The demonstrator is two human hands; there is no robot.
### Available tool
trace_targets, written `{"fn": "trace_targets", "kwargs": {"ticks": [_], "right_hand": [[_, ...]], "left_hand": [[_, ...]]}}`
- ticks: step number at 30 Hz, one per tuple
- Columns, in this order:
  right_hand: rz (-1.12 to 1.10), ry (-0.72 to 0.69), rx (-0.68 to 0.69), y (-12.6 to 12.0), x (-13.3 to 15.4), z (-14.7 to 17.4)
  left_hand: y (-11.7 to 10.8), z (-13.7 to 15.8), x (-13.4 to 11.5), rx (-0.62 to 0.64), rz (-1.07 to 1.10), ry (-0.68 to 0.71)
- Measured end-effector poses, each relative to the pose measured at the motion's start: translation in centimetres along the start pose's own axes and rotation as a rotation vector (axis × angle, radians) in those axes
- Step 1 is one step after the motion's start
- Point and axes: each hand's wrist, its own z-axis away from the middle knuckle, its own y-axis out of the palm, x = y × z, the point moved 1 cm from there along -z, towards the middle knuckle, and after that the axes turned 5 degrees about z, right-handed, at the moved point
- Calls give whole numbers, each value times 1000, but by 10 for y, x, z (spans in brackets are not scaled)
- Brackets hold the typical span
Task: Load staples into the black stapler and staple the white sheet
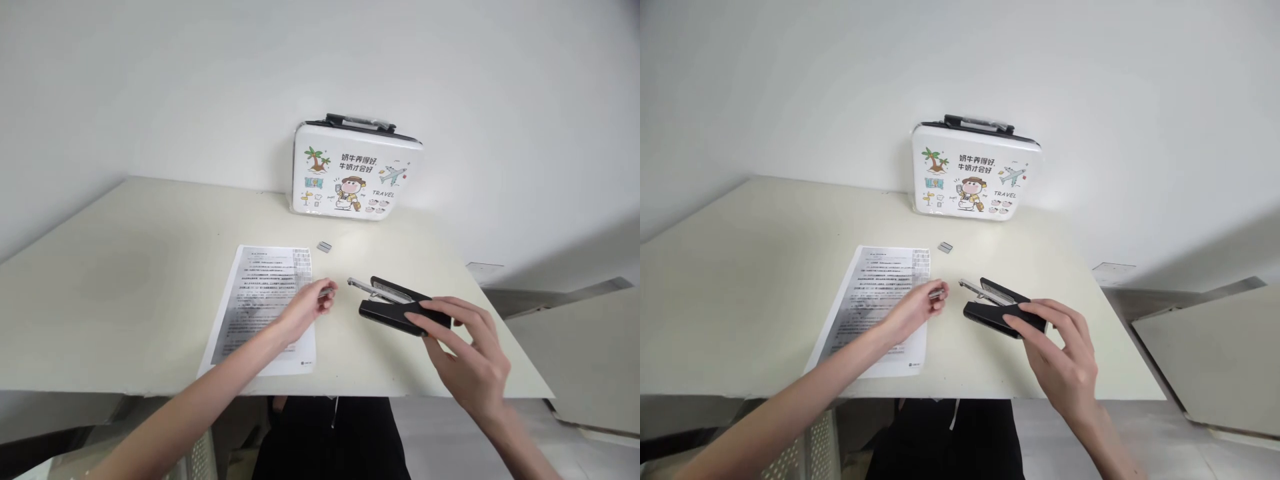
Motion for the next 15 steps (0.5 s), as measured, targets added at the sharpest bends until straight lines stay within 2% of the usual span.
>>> {"fn": "trace_targets", "kwargs": {"ticks": [4,9,11,15], "right_hand": [[-84,156,-3,16,0,-4],[-157,322,9,52,4,-7],[-190,370,9,68,6,-10],[-237,447,-18,97,14,-20]], "left_hand": [[-32,-2,-24,-25,-300,185],[-54,-8,-28,-55,-713,402],[-56,-9,-25,-43,-767,457],[-57,-9,-18,-38,-745,479]]}}
